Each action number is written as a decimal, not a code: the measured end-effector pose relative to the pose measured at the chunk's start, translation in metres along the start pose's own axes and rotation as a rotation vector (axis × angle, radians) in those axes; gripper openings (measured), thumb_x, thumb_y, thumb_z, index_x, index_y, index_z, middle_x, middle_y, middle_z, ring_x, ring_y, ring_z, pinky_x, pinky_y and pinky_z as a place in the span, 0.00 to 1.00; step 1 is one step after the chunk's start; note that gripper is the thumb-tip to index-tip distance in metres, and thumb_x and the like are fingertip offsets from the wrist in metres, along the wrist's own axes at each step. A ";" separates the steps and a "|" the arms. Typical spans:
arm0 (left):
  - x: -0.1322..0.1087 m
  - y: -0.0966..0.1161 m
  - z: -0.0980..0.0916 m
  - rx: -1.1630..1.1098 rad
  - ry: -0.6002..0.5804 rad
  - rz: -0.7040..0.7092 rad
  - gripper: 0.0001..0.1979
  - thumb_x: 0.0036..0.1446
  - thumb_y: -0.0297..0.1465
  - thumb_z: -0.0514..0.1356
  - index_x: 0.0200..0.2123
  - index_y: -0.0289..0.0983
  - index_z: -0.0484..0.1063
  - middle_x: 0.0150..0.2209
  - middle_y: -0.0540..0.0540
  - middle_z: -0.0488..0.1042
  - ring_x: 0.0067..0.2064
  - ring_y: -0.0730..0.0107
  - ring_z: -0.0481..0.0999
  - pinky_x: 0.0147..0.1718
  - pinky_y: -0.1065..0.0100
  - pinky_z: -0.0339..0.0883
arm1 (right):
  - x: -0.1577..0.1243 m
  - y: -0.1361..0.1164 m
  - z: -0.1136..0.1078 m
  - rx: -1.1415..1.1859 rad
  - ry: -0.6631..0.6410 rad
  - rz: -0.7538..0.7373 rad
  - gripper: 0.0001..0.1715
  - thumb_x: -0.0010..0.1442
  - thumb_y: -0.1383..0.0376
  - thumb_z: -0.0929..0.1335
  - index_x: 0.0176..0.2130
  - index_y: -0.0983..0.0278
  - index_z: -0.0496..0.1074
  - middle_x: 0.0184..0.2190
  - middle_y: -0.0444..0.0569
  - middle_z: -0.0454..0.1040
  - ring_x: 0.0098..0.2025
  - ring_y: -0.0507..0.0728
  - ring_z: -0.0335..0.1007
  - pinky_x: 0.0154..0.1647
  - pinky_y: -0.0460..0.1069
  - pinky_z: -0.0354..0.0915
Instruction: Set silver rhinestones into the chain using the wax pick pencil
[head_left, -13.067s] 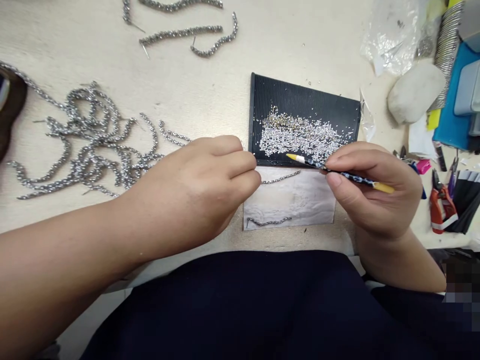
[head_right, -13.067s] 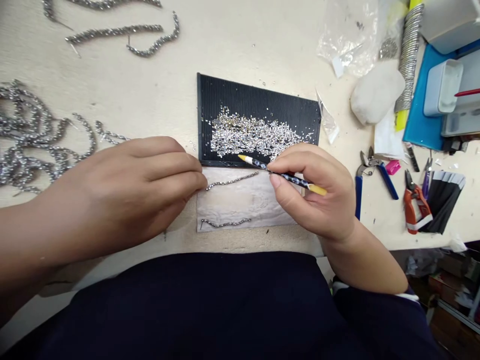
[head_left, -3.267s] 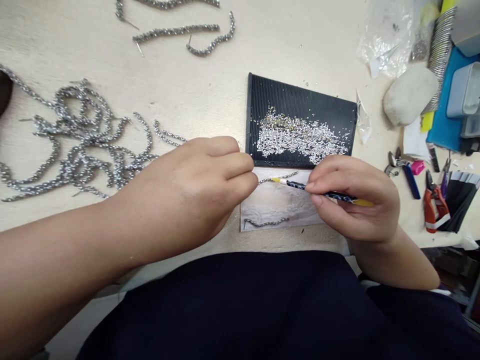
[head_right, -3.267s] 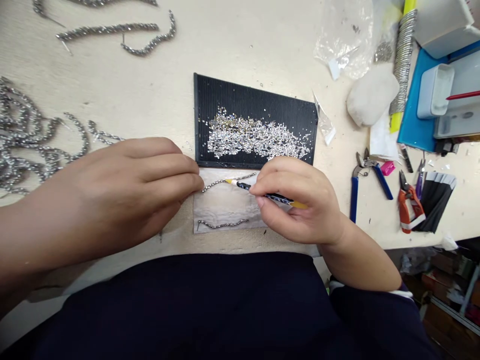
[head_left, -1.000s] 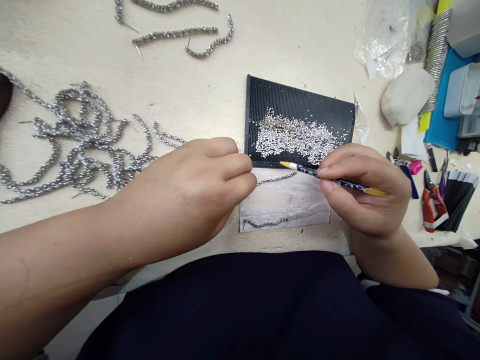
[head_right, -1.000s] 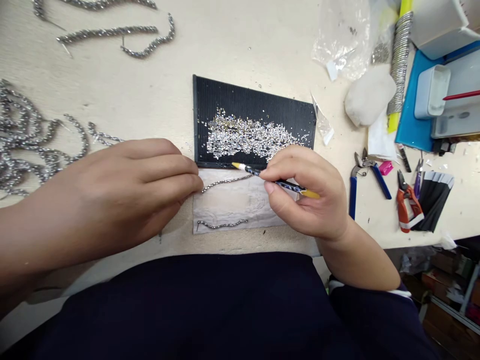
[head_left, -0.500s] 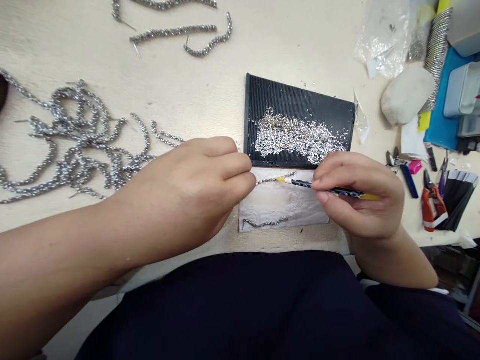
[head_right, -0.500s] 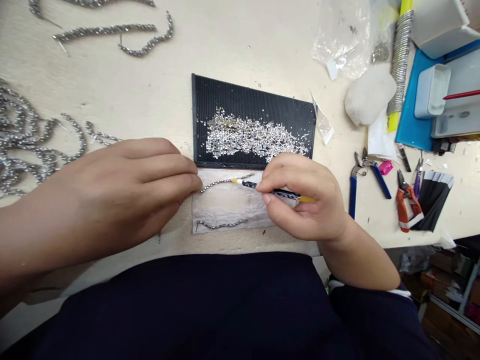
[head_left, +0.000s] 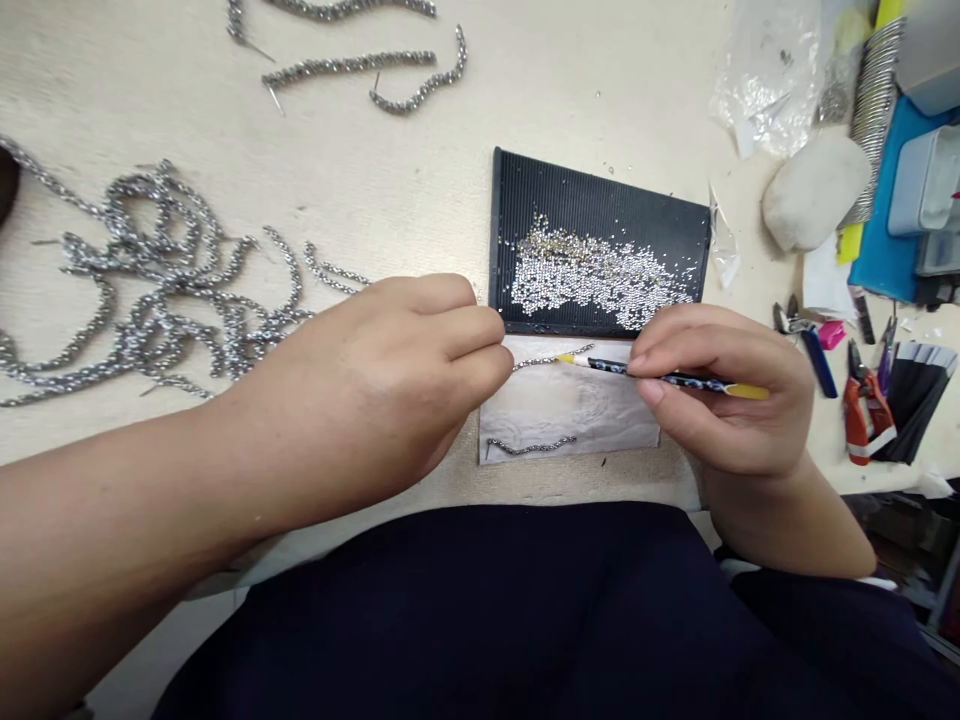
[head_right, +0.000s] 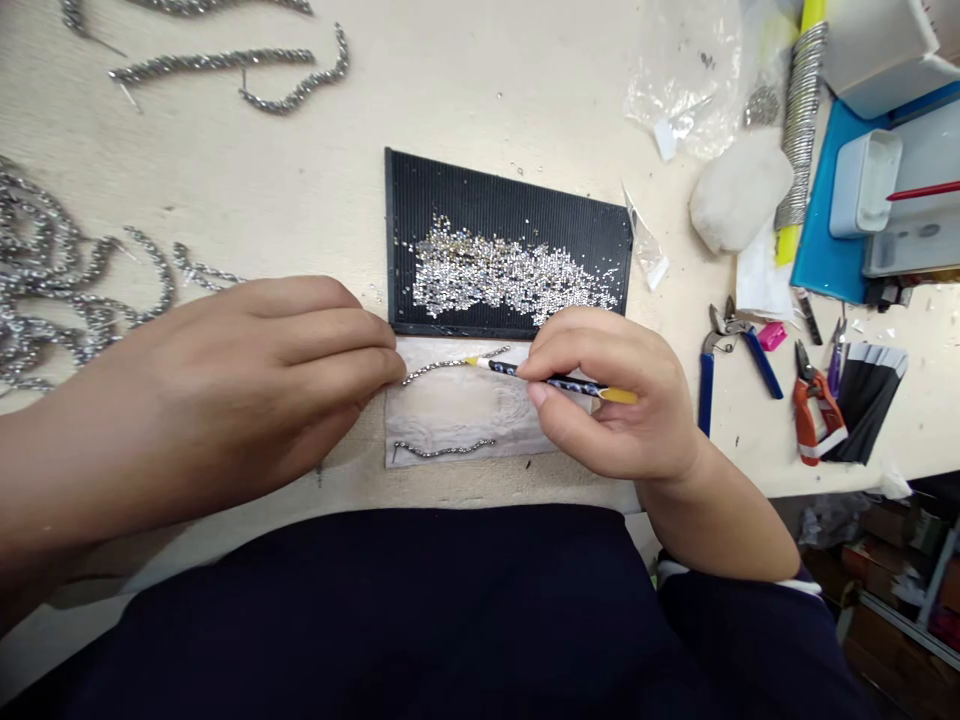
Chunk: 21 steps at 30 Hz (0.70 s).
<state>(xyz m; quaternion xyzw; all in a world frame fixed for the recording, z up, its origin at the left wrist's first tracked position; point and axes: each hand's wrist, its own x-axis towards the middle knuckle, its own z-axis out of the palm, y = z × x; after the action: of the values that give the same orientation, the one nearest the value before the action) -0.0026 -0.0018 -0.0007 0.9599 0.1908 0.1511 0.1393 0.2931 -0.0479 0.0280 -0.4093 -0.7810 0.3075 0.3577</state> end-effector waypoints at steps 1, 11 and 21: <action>0.000 0.000 0.000 -0.004 0.003 0.005 0.16 0.69 0.20 0.51 0.35 0.39 0.76 0.36 0.46 0.79 0.39 0.60 0.74 0.41 0.59 0.76 | 0.000 0.000 0.000 0.005 0.004 -0.001 0.16 0.59 0.76 0.76 0.43 0.58 0.84 0.33 0.46 0.84 0.32 0.56 0.81 0.31 0.51 0.78; -0.002 0.000 0.004 -0.024 0.016 -0.015 0.16 0.69 0.21 0.51 0.35 0.39 0.76 0.36 0.46 0.78 0.39 0.60 0.73 0.41 0.58 0.74 | -0.002 0.000 0.003 -0.016 0.052 0.039 0.16 0.61 0.75 0.76 0.45 0.57 0.85 0.34 0.46 0.84 0.34 0.57 0.82 0.33 0.52 0.77; -0.003 0.000 0.001 -0.040 -0.007 -0.044 0.16 0.68 0.20 0.51 0.35 0.40 0.75 0.37 0.46 0.79 0.40 0.61 0.73 0.42 0.58 0.75 | -0.006 0.008 0.008 -0.143 0.201 0.080 0.13 0.63 0.72 0.76 0.45 0.55 0.84 0.38 0.46 0.85 0.40 0.59 0.83 0.40 0.56 0.78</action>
<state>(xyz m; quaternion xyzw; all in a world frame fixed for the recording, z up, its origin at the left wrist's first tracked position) -0.0049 -0.0030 -0.0025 0.9530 0.2082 0.1484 0.1625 0.2926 -0.0512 0.0155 -0.4933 -0.7442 0.2223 0.3916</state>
